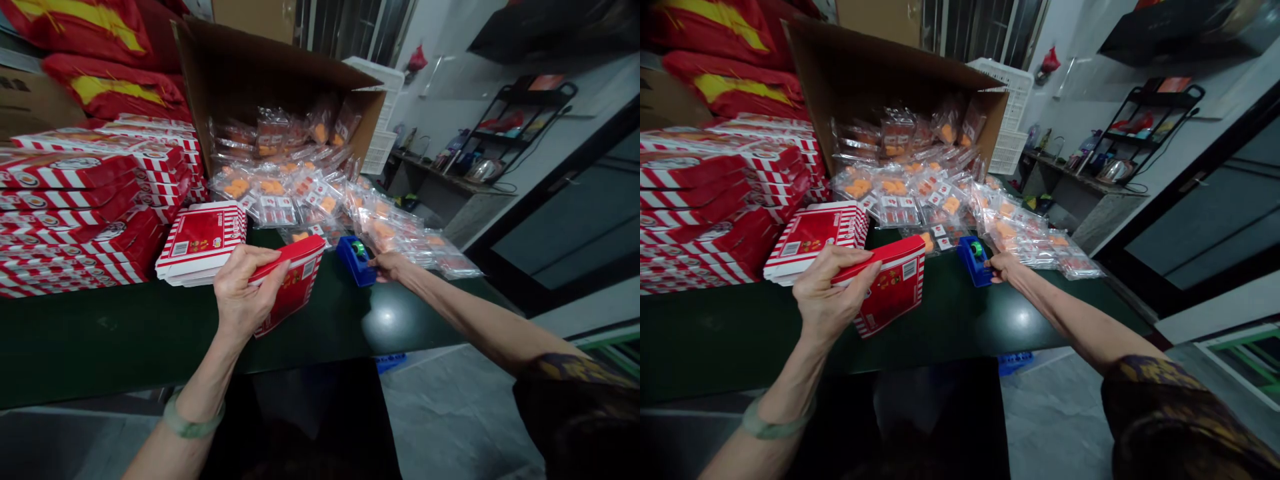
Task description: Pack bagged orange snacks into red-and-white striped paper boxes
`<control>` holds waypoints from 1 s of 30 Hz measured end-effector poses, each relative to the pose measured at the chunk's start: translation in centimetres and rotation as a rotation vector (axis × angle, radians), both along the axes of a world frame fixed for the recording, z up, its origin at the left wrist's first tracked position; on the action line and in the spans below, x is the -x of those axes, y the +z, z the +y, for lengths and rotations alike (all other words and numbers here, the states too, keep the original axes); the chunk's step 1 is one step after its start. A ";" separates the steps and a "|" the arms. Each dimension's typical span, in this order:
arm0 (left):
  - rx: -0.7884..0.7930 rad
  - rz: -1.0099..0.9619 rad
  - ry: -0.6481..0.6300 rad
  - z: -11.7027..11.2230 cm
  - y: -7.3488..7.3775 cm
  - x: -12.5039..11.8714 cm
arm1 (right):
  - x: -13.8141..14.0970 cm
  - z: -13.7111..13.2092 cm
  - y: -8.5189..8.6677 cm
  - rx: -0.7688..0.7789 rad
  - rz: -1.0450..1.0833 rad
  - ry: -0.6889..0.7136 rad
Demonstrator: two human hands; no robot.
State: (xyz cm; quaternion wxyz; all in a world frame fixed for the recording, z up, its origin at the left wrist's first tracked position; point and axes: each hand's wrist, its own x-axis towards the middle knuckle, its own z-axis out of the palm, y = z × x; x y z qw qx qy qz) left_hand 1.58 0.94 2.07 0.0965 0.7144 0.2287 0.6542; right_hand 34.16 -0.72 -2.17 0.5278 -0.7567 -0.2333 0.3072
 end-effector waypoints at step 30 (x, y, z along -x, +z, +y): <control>-0.033 -0.006 -0.101 -3.3 -0.6 -0.3 | 21.0 -7.5 7.6 -0.437 0.214 0.490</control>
